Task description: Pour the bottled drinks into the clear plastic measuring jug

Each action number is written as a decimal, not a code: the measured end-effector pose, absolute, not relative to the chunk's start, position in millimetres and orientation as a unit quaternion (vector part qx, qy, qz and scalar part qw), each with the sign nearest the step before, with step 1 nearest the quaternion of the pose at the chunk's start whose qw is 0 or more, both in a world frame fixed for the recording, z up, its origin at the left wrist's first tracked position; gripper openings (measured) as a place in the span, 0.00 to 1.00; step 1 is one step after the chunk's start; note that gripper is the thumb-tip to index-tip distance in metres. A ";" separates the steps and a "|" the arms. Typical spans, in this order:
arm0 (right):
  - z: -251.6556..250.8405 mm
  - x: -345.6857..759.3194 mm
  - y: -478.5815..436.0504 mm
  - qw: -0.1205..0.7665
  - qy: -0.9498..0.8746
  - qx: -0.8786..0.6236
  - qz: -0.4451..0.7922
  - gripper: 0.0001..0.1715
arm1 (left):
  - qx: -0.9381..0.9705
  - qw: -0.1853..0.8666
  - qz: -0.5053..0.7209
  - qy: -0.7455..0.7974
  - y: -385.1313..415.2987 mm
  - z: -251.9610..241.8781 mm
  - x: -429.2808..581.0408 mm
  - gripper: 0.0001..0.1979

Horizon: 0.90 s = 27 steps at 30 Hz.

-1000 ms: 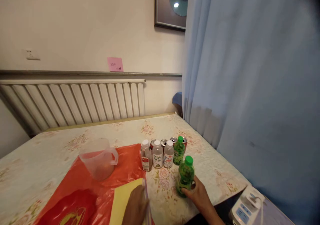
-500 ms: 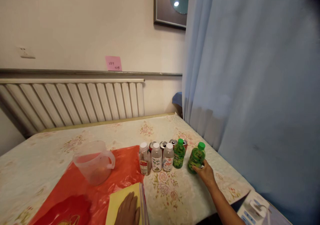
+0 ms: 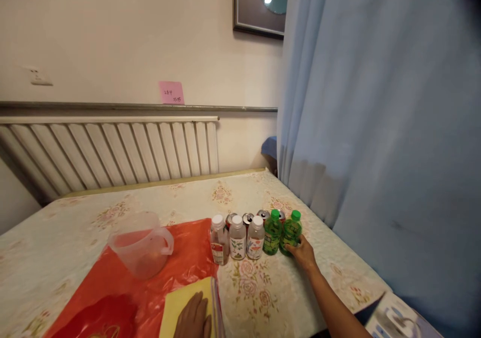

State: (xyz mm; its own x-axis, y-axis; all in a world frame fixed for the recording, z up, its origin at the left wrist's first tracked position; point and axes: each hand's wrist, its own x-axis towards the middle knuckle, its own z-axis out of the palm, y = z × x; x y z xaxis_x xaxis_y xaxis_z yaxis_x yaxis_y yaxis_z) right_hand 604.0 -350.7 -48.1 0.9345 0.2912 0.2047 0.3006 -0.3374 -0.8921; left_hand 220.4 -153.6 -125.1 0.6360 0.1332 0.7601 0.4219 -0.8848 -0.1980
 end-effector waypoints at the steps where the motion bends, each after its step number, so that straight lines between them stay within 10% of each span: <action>1: -49.3 604.1 -349.9 0.545 -0.180 -0.819 -0.004 0.24 | -0.886 0.182 -0.397 -0.158 -154.0 -124.9 220.5 0.17; 27: -62.5 613.7 -340.9 0.529 -0.195 -0.826 0.015 0.30 | -0.886 0.147 -0.406 -0.171 -160.2 -123.7 217.2 0.15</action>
